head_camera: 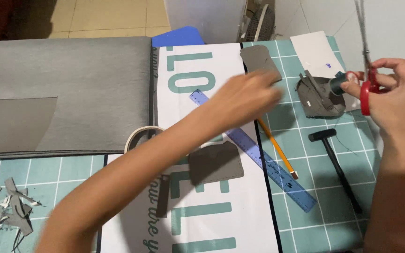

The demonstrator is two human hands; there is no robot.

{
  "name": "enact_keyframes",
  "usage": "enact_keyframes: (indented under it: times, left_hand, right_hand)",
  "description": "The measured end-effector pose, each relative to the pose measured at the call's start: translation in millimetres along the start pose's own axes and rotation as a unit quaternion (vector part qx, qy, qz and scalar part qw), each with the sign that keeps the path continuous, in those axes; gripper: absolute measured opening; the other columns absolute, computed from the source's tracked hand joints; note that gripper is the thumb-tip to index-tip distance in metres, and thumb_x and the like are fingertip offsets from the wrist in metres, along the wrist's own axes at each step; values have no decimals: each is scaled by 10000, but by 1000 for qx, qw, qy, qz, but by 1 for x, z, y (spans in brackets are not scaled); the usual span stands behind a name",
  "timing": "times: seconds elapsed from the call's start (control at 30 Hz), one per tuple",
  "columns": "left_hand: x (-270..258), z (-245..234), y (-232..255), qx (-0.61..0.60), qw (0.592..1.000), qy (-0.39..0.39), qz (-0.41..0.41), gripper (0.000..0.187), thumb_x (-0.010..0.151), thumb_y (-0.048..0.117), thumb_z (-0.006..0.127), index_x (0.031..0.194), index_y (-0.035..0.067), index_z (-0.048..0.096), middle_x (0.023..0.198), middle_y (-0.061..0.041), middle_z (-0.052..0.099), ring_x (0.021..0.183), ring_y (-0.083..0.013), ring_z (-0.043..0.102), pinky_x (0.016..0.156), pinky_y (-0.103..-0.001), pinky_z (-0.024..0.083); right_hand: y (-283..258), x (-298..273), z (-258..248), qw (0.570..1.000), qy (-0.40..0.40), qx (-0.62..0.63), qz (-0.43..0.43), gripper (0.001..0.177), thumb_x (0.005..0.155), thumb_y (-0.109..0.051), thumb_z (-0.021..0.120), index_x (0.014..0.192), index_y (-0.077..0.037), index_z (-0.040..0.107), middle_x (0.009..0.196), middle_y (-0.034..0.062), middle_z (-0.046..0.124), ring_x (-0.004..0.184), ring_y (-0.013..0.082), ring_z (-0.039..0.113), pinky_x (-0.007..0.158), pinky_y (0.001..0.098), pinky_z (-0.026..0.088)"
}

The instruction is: Marking leather with a ruler and pencil, trimming it with scissors, and applying double-sided adhesive tape to the edges.

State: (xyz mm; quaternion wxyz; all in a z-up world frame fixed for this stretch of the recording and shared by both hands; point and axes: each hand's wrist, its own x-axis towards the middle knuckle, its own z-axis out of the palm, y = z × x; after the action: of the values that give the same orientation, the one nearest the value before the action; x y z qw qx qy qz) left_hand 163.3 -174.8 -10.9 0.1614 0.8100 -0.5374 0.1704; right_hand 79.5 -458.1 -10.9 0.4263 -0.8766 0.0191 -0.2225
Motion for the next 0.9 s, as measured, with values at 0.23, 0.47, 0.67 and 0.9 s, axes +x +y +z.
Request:
enact_keyframes:
  times: [0.23,0.47,0.67,0.9]
  left_hand:
    - [113,146,-40,46,994,66,78,305,818,-49,722,603,72,542,852,-86,514,566,-278,636,379,-433,488]
    - [128,178,-36,58,991,8,124,184,876,12,683,711,85,645,898,-89,590,491,-285,626,389,-450,468]
    - [144,210,-31,42,992,22,115,119,844,69,656,733,112,660,790,-65,608,544,-372,677,385,-523,469]
    - [157,228,-26,73,987,33,142,130,796,-5,693,808,123,710,803,-57,644,522,-329,676,362,-467,480]
  right_hand:
    - [3,1,-6,998,29,5,56,474,1033,55,825,1292,-54,443,1113,200,709,1214,211,736,987,266,573]
    - [4,-2,-7,999,26,-36,31,475,1059,59,818,1339,-27,445,1252,255,711,1137,234,707,833,296,534]
    - [71,6,-15,995,-22,-91,-34,478,1141,60,768,1483,67,435,1377,267,621,1193,311,650,905,355,511]
    - [114,16,-16,996,-57,-67,-8,537,1163,37,694,1537,44,309,1376,297,534,1286,373,533,1073,524,408]
